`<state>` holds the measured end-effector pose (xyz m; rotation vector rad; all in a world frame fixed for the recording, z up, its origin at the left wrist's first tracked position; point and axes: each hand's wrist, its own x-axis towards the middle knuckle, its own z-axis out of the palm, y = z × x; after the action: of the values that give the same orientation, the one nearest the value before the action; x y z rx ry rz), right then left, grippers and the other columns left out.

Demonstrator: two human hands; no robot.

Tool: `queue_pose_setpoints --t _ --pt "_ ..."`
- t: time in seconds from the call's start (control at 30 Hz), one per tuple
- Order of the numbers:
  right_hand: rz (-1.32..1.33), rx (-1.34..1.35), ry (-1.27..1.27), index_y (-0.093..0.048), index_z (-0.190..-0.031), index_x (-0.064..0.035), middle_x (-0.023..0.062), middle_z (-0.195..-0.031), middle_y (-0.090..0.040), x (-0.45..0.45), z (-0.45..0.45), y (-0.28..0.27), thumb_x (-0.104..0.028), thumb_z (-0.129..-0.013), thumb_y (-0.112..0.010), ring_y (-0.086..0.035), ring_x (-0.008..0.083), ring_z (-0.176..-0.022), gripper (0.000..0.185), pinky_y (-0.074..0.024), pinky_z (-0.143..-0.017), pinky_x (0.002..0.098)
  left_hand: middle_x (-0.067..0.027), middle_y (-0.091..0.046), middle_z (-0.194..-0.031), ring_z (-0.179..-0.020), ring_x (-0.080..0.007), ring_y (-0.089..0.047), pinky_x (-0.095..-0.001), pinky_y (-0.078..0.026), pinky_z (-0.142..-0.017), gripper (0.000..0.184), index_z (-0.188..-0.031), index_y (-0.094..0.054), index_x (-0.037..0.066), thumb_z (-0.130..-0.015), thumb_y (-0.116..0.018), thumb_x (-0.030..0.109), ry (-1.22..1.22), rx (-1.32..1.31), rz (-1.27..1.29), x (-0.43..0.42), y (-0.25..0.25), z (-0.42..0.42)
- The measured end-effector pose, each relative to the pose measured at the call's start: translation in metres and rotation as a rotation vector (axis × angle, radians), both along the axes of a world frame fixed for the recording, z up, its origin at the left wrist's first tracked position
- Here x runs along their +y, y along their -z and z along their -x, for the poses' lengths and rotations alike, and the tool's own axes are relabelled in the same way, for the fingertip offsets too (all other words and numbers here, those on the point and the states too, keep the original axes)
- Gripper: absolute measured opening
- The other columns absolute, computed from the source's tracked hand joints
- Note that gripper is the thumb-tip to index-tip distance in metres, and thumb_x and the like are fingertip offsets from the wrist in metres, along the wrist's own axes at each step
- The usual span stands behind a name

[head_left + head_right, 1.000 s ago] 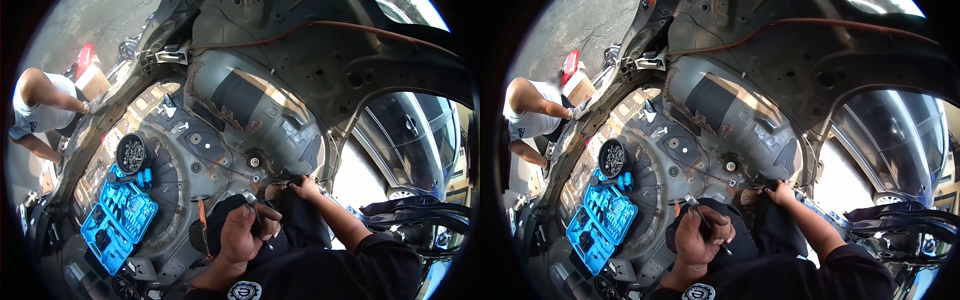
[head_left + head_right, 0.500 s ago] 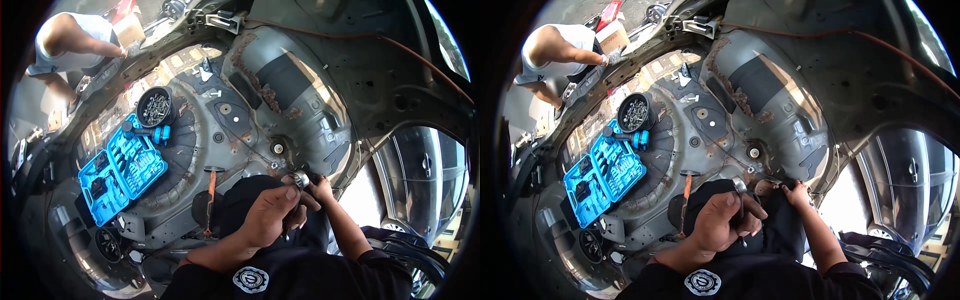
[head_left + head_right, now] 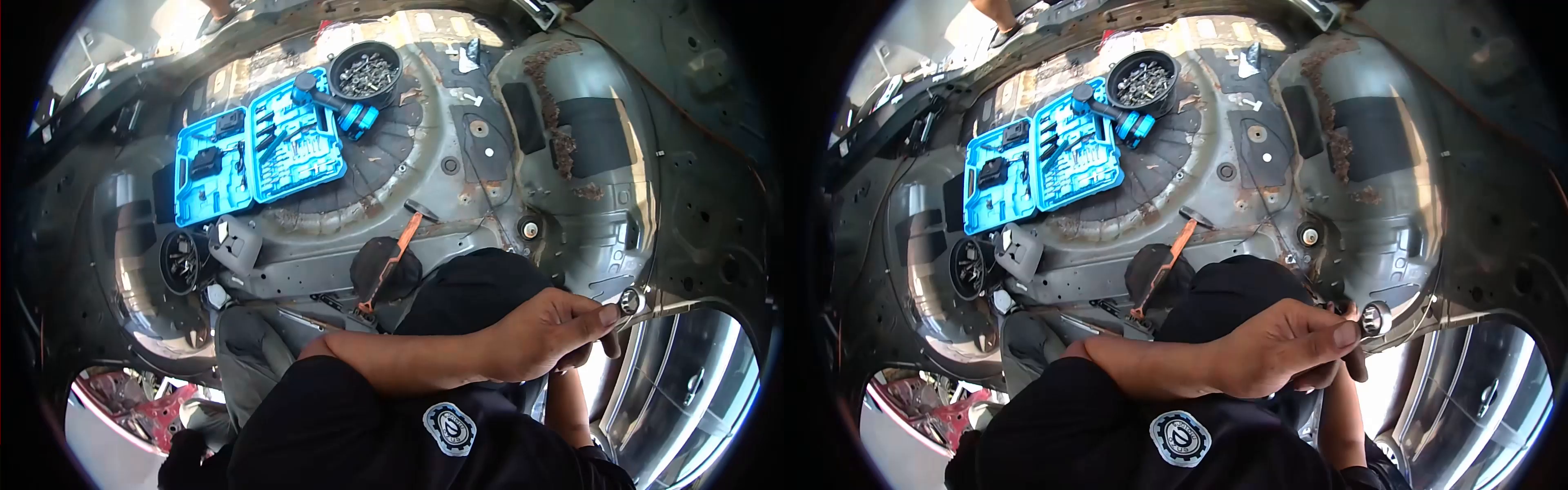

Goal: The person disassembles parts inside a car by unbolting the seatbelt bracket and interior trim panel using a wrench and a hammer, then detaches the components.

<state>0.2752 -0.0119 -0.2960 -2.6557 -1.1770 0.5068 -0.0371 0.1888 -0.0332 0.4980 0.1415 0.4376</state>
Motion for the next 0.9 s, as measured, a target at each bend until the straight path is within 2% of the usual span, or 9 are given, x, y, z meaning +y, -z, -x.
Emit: queue_pose_setpoints --t 0.23,0.4,0.5,0.53,0.57,0.67,0.7,0.83,0.9 --pt "-0.031 -0.001 0.073 -0.065 -0.109 0.001 0.0231 -0.107 -0.067 0.007 0.0 0.008 -0.027 -0.085 -0.077 -0.063 0.0424 -0.107 0.039 -0.0516 -0.093 0.0503 0.0027 -0.047 -0.062 -0.058 -0.0064 -0.043 -0.0248 -0.032 -0.055 0.05 -0.101 -0.073 0.0 -0.11 -0.051 0.044 0.016 -0.053 0.067 -0.003 0.0 0.0" --pt "-0.043 -0.006 0.07 -0.065 -0.108 0.0007 0.0233 -0.104 -0.067 0.012 0.004 0.013 -0.027 -0.085 -0.077 -0.063 0.042 -0.105 0.038 -0.0517 -0.091 0.0502 0.0023 -0.049 -0.064 -0.059 -0.0063 -0.044 -0.0251 -0.034 -0.056 0.046 -0.104 -0.073 -0.001 -0.11 -0.051 0.039 0.004 -0.059 0.008 -0.003 0.002 -0.002" --pt "-0.055 -0.027 0.037 -0.065 -0.107 0.0005 0.0234 -0.103 -0.067 0.016 0.007 0.023 -0.027 -0.085 -0.077 -0.063 0.0417 -0.104 0.037 -0.0518 -0.09 0.0501 0.0009 -0.053 -0.068 -0.063 -0.0071 -0.047 -0.025 -0.037 -0.058 0.043 -0.108 -0.071 -0.004 -0.111 -0.051 0.034 -0.03 -0.12 0.01 -0.003 0.007 -0.002" --pt "-0.059 -0.037 0.042 -0.065 -0.107 0.0004 0.0234 -0.102 -0.067 0.018 0.01 0.024 -0.027 -0.085 -0.077 -0.063 0.0416 -0.103 0.037 -0.0518 -0.09 0.0501 -0.006 -0.065 -0.079 -0.066 -0.009 -0.052 -0.0244 -0.04 -0.059 0.042 -0.11 -0.07 -0.005 -0.111 -0.05 0.032 -0.002 -0.071 -0.01 -0.001 0.007 0.003" --pt "-0.034 -0.104 -0.044 -0.065 -0.107 0.0006 0.0236 -0.103 -0.068 0.016 0.006 0.026 -0.026 -0.086 -0.076 -0.064 0.0417 -0.101 0.036 -0.0517 -0.089 0.0498 -0.0081 -0.065 -0.077 -0.064 -0.0108 -0.051 -0.026 -0.04 -0.059 0.048 -0.109 -0.071 -0.006 -0.108 -0.052 0.038 0.012 -0.04 -0.014 0.001 0.006 0.003" --pt "-0.026 -0.119 0.041 -0.066 -0.106 0.0004 0.0226 -0.103 -0.067 0.023 0.017 0.011 -0.027 -0.084 -0.077 -0.064 0.0411 -0.103 0.037 -0.0529 -0.09 0.0488 -0.0144 -0.064 -0.072 -0.057 -0.016 -0.05 -0.0306 -0.041 -0.056 0.069 -0.104 -0.073 -0.011 -0.1 -0.059 0.056 -0.019 0.099 0.006 0.001 -0.002 0.008" --pt "-0.007 -0.106 0.08 -0.065 -0.106 -0.0022 0.0217 -0.106 -0.067 0.027 0.022 0.004 -0.029 -0.087 -0.076 -0.065 0.0404 -0.103 0.035 -0.0525 -0.091 0.0479 -0.0092 -0.053 -0.06 -0.054 -0.0156 -0.046 -0.0315 -0.039 -0.054 0.075 -0.1 -0.073 -0.012 -0.097 -0.059 0.061 -0.064 0.142 -0.004 -0.002 -0.001 0.005" --pt "-0.008 -0.072 0.103 -0.064 -0.104 -0.0002 0.0213 -0.106 -0.064 0.028 0.022 0.005 -0.028 -0.086 -0.075 -0.063 0.041 -0.106 0.035 -0.0506 -0.094 0.0491 -0.0042 -0.049 -0.056 -0.054 -0.0144 -0.043 -0.0348 -0.041 -0.057 0.069 -0.103 -0.075 -0.004 -0.102 -0.051 0.06 -0.065 0.066 -0.067 0.001 0.011 0.004" --pt "0.0 -0.048 0.112 -0.063 -0.105 0.0006 0.0225 -0.107 -0.065 0.029 0.024 0.0 -0.027 -0.087 -0.074 -0.063 0.0408 -0.107 0.035 -0.0511 -0.095 0.0484 -0.0072 -0.056 -0.061 -0.056 -0.0149 -0.046 -0.033 -0.042 -0.058 0.07 -0.103 -0.073 -0.007 -0.103 -0.051 0.059 -0.113 0.034 0.009 -0.001 0.013 0.003"
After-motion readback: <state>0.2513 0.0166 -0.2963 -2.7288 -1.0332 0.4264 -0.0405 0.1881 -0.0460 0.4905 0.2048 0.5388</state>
